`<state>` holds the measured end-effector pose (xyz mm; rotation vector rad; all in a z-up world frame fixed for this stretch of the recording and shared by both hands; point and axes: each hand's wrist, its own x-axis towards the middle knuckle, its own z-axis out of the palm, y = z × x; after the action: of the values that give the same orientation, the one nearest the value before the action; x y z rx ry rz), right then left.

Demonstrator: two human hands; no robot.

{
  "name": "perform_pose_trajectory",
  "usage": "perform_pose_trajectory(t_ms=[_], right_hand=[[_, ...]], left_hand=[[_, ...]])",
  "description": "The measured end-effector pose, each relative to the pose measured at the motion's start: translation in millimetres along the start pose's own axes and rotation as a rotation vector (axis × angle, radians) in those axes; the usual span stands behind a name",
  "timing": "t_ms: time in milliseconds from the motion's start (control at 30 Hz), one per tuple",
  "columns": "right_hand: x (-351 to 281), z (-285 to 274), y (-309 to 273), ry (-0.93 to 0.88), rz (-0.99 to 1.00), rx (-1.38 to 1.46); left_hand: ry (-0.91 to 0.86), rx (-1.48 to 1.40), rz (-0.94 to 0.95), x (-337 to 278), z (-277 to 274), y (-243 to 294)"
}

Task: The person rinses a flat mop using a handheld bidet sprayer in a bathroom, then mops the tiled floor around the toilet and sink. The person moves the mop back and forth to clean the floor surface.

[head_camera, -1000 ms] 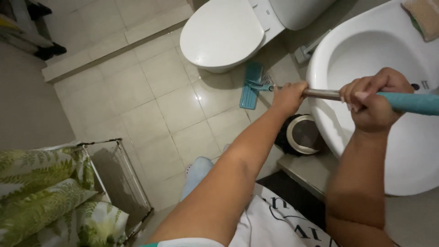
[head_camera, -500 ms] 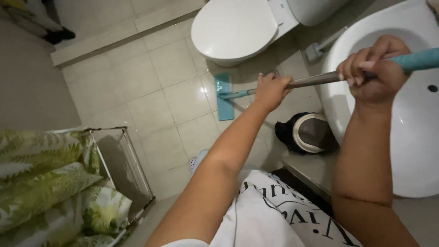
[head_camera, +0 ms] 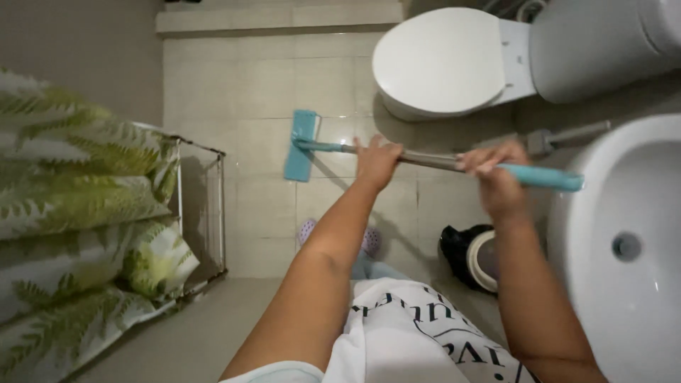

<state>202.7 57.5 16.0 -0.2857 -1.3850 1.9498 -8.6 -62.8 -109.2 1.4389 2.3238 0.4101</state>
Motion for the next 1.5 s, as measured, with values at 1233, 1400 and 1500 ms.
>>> perform_pose_trajectory(t_ms=[1233, 1400, 1500], right_hand=[[209, 132, 147, -0.721, 0.080, -0.543], [213, 110, 85, -0.612, 0.043, -0.533], [198, 114, 79, -0.445, 0.041, -0.357]], left_hand=[[-0.036, -0.279, -0.348, 8, -107, -168], [0.038, -0.330, -0.219, 63, -112, -137], [0.097, -0.337, -0.125, 90, -105, -137]])
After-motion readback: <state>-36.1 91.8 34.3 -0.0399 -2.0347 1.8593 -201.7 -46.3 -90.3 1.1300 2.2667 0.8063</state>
